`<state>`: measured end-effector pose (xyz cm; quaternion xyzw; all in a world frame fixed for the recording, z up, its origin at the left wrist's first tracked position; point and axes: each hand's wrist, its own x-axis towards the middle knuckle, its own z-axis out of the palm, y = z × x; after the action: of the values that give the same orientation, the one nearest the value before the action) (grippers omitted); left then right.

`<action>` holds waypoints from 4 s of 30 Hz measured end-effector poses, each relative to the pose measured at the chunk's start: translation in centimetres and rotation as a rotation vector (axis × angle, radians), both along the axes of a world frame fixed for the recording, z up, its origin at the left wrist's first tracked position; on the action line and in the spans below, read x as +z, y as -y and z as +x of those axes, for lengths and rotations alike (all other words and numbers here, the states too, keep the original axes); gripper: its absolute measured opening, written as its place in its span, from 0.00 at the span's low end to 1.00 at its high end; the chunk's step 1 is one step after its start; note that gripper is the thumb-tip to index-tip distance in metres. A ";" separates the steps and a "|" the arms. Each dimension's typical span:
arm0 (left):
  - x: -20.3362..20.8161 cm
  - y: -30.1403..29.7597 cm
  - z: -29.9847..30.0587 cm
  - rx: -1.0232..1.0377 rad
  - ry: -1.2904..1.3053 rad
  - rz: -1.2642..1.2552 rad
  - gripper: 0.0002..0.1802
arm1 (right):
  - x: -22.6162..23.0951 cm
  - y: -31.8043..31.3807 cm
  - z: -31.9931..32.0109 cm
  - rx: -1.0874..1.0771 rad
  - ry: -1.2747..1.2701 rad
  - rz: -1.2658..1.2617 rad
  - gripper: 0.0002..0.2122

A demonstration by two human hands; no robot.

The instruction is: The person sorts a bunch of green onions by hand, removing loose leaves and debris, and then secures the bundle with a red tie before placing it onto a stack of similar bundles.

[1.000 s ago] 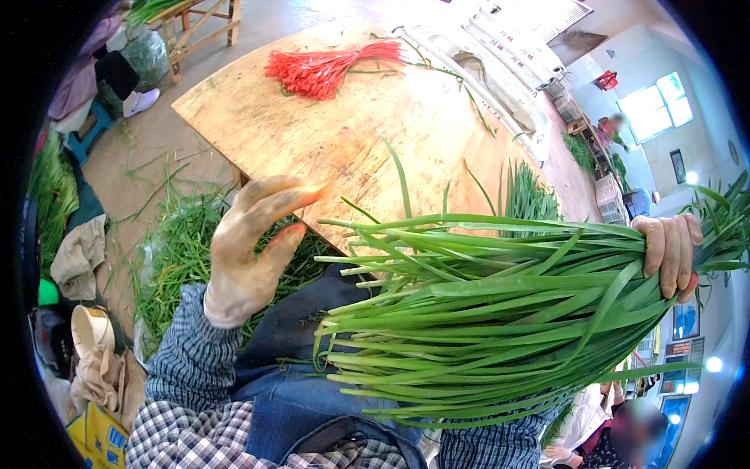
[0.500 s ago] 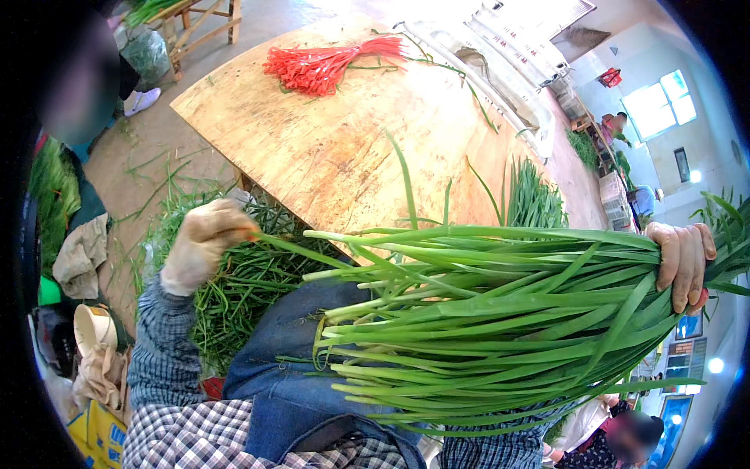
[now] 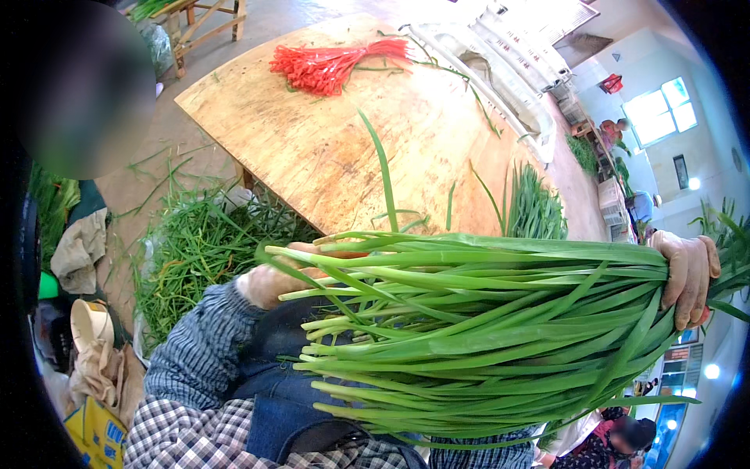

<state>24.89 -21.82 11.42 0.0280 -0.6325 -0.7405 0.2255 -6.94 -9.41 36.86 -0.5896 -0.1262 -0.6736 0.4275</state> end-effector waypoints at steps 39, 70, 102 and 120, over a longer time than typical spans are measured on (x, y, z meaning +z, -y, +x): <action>1.2 -4.0 -0.2 -0.258 -0.246 0.882 0.30 | -1.0 -0.7 -1.0 -0.148 -0.010 0.089 0.15; 5.6 -0.8 -0.5 -0.061 -0.124 0.486 0.43 | -0.6 -0.8 -0.2 -0.137 -0.050 0.065 0.15; 6.3 -6.2 -4.3 -0.170 0.379 0.557 0.20 | 0.2 -1.4 0.4 -0.222 -0.122 0.041 0.14; 1.5 -4.9 3.4 0.646 0.355 -0.367 0.07 | 0.5 -1.5 0.3 -0.221 -0.197 0.061 0.15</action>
<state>28.26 -16.96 12.91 0.3120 -0.7417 -0.4902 0.3352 -6.66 -7.91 37.38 -0.6498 0.0023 -0.6591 0.3787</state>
